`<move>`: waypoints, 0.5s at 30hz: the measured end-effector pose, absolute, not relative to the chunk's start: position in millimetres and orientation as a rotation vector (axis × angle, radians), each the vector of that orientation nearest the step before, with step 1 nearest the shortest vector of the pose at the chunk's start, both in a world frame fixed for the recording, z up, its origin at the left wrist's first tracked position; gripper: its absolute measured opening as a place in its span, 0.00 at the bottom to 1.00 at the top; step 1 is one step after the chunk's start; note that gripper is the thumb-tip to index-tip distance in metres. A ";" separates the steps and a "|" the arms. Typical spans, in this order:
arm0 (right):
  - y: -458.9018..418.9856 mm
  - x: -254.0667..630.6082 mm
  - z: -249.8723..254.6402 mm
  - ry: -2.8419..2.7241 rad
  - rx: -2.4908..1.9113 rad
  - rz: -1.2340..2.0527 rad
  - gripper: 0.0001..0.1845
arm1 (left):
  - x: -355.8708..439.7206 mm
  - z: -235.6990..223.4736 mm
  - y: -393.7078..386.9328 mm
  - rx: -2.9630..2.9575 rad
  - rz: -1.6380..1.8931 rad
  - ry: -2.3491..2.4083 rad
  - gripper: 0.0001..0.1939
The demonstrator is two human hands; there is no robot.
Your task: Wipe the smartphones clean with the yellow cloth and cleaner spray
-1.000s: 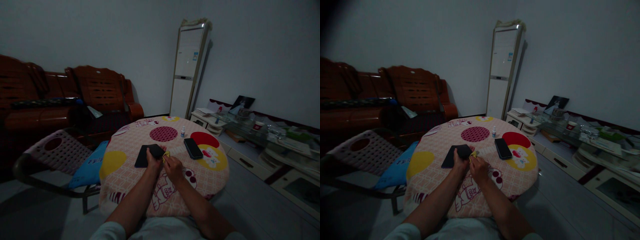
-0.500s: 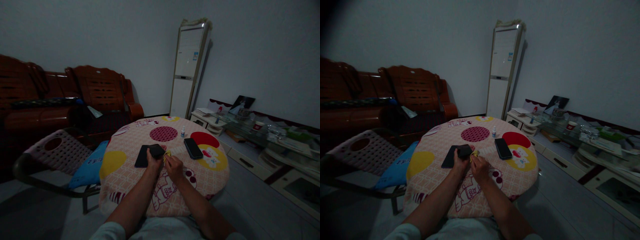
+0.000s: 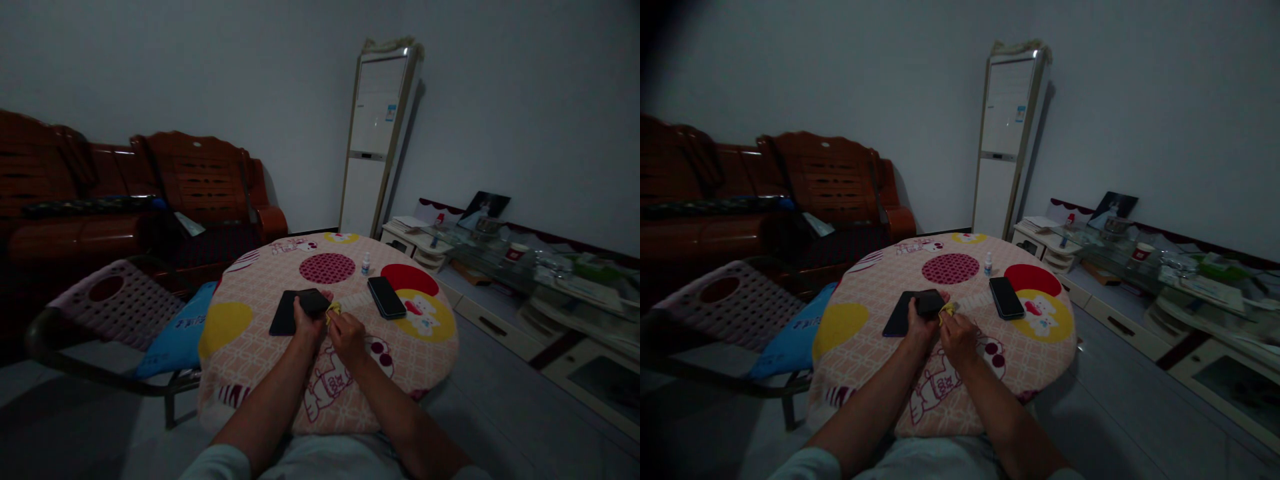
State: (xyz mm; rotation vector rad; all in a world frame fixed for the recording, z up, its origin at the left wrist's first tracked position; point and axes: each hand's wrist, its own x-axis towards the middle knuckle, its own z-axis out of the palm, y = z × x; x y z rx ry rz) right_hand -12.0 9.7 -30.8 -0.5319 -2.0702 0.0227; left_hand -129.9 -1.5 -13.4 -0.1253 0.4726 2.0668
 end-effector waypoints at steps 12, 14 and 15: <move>17.1 -7.7 -30.7 -1.992 -0.633 0.209 0.15 | -132.9 -11.0 -2.1 -0.136 2.022 0.449 0.28; 20.0 -5.1 -28.9 -1.916 -0.675 0.288 0.15 | -133.8 -11.8 -1.0 -0.078 1.965 0.454 0.30; 20.8 -4.1 -28.0 -1.886 -0.679 0.325 0.16 | -133.8 -12.4 -0.5 -0.044 1.940 0.455 0.30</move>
